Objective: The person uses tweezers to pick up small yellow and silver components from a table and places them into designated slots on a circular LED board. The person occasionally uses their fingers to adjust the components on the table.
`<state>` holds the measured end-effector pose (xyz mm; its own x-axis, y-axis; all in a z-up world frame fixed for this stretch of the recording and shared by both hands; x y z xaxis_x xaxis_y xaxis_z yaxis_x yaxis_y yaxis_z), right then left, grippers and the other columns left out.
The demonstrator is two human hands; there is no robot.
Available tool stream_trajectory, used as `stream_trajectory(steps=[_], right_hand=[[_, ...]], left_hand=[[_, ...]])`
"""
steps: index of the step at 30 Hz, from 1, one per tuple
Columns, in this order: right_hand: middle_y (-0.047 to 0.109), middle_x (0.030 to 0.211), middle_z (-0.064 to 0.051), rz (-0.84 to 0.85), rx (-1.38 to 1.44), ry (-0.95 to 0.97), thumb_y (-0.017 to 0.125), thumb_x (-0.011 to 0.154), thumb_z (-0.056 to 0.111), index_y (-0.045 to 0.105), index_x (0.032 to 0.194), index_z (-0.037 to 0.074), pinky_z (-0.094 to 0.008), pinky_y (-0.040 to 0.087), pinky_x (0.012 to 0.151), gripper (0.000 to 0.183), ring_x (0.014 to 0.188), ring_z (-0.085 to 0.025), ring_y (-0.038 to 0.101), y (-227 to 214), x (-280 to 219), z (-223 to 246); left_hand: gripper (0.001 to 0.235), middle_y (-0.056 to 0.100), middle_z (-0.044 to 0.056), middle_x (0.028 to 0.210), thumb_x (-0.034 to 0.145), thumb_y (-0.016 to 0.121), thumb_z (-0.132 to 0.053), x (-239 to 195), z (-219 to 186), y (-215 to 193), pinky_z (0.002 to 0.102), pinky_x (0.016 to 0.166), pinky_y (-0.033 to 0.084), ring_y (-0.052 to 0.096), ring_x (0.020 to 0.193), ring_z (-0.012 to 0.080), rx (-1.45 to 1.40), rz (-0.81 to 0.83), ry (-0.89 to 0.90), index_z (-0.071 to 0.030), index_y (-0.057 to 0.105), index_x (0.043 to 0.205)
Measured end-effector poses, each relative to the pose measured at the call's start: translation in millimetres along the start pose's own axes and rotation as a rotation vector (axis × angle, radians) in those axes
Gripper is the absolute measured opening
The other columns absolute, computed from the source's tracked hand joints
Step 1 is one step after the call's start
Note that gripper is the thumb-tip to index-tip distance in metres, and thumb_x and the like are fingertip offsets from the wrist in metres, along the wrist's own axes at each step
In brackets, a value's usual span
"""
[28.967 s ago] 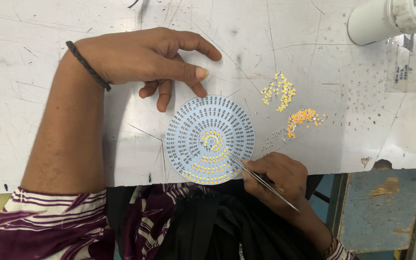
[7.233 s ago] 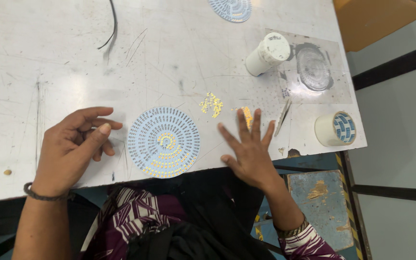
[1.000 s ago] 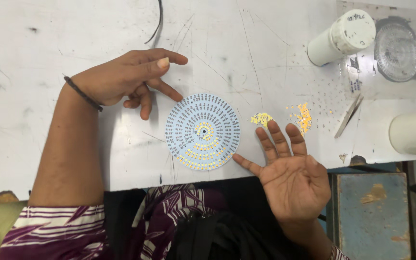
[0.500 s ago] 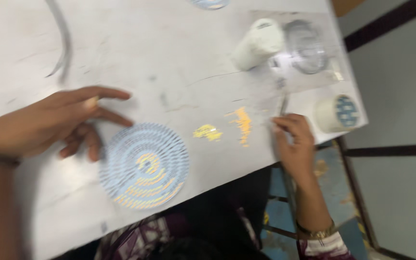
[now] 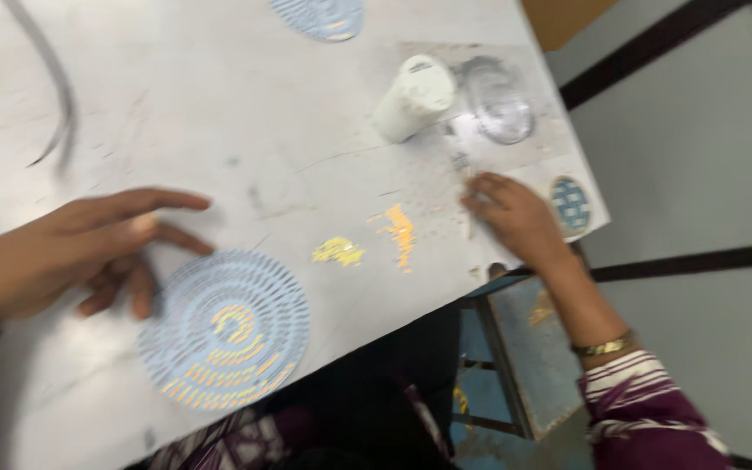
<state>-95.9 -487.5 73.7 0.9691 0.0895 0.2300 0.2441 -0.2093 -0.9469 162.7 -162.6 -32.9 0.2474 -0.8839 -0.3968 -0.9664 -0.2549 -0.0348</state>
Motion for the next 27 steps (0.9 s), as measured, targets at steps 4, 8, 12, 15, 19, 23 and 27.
stream_trajectory(steps=[4,8,12,15,19,23,27], right_hand=[[0.073,0.114,-0.01,-0.039,-0.093,0.022,0.075,0.09,0.007,0.076,0.104,0.014,-0.04,0.054,0.097,0.016,0.112,-0.029,0.069,4.8,-14.7,-10.7],[0.065,0.099,-0.019,-0.435,0.048,0.276,0.063,0.093,-0.005,0.066,0.107,-0.003,-0.048,0.051,0.087,0.014,0.097,-0.036,0.064,-28.4,-46.0,-1.3],[0.064,0.082,-0.009,-0.774,1.247,0.508,0.059,0.109,0.007,0.052,0.109,0.007,-0.035,0.06,0.069,0.008,0.07,-0.015,0.072,-5.5,-86.6,51.2],[0.066,0.08,-0.014,-0.537,1.284,0.418,0.068,0.094,-0.002,0.053,0.1,0.004,-0.031,0.061,0.063,0.017,0.072,-0.017,0.073,4.3,-66.4,116.1],[0.068,0.079,-0.013,-0.292,1.251,0.511,0.071,0.088,-0.002,0.059,0.102,-0.001,-0.023,0.054,0.061,0.018,0.069,-0.012,0.067,16.1,-37.3,136.2],[0.078,0.088,-0.012,-0.104,1.033,0.422,0.074,0.084,0.001,0.072,0.108,-0.007,-0.024,0.06,0.069,0.025,0.078,-0.013,0.077,3.6,-15.1,138.7],[0.077,0.084,-0.011,-0.121,1.056,0.42,0.076,0.084,0.003,0.074,0.101,-0.005,-0.022,0.055,0.058,0.019,0.067,-0.012,0.073,3.2,-10.4,135.7]], left_hand=[[0.07,0.074,0.011,0.115,0.089,0.052,-0.053,-8.4,-24.7,8.4,0.024,0.033,0.041,0.07,0.051,0.0137,0.015,0.023,0.072,-0.017,0.052,0.148],[0.07,0.078,0.012,0.116,0.085,0.054,-0.051,-11.0,-41.2,16.1,0.021,0.032,0.041,0.067,0.048,0.0105,-0.018,0.023,0.123,-0.014,0.052,0.145],[0.069,0.078,0.012,0.111,0.084,0.056,-0.054,-10.8,-41.4,17.3,0.02,0.031,0.039,0.065,0.045,0.0092,-0.021,-0.009,0.091,-0.016,0.055,0.142],[0.068,0.079,0.012,0.109,0.086,0.056,-0.052,-11.0,-41.5,17.9,0.02,0.031,0.04,0.065,0.046,0.0087,0.0,-0.014,0.102,-0.015,0.055,0.143],[0.067,0.079,0.013,0.112,0.087,0.054,-0.046,-10.5,-41.9,18.9,0.019,0.032,0.043,0.068,0.05,0.0089,0.01,0.013,0.144,-0.014,0.053,0.145],[0.062,0.076,0.013,0.114,0.089,0.054,-0.043,-10.6,-38.1,17.8,0.02,0.034,0.043,0.069,0.054,0.01,0.002,0.041,0.135,-0.012,0.052,0.143],[0.067,0.074,0.012,0.114,0.089,0.054,-0.043,-9.3,-28.2,12.7,0.021,0.033,0.043,0.071,0.053,0.0119,0.013,0.031,0.09,-0.013,0.052,0.148]])
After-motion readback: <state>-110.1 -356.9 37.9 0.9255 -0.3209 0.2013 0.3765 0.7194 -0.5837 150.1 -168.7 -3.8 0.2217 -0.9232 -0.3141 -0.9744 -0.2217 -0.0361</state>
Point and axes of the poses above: each hand's wrist, its own x-axis towards the middle knuckle, its own y-axis out of the palm, z = x × y, the point moved 9 cm from there along x, towards the middle knuckle
